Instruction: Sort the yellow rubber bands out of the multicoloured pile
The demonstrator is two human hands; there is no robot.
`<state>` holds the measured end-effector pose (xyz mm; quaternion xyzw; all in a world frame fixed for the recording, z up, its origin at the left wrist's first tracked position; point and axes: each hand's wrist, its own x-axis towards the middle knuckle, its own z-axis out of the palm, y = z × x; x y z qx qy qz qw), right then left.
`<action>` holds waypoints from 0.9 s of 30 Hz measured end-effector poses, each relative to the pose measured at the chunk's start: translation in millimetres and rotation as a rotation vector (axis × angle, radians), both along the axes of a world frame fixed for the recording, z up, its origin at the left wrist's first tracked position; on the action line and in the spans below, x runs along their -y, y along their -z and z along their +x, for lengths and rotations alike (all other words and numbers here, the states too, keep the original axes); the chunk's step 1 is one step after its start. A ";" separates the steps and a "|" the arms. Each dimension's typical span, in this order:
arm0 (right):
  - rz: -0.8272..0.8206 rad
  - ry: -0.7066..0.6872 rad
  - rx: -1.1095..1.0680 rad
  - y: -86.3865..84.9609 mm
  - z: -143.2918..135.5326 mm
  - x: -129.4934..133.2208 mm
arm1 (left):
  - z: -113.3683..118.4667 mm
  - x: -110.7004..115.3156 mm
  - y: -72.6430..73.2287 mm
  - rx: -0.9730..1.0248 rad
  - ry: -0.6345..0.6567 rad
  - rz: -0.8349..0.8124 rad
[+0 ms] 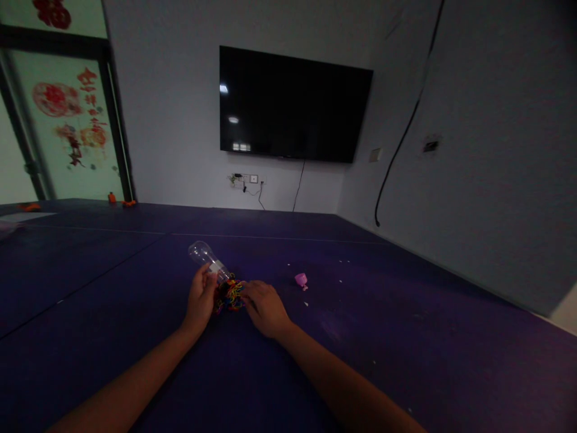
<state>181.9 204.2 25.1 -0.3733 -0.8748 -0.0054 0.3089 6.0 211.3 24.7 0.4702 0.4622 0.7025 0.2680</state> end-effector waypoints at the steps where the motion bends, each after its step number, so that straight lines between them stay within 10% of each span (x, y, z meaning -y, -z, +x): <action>1: 0.016 -0.040 0.061 -1.1 -1.2 1.7 | 0.6 0.4 0.5 -0.025 0.003 0.014; 22: 0.075 -0.095 0.042 -2.4 -3.3 3.4 | -0.1 -5.1 6.9 -0.015 -0.048 -0.026; 27: 0.043 0.090 0.025 -4.7 -3.1 3.9 | -4.5 -5.3 6.2 0.010 -0.217 -0.041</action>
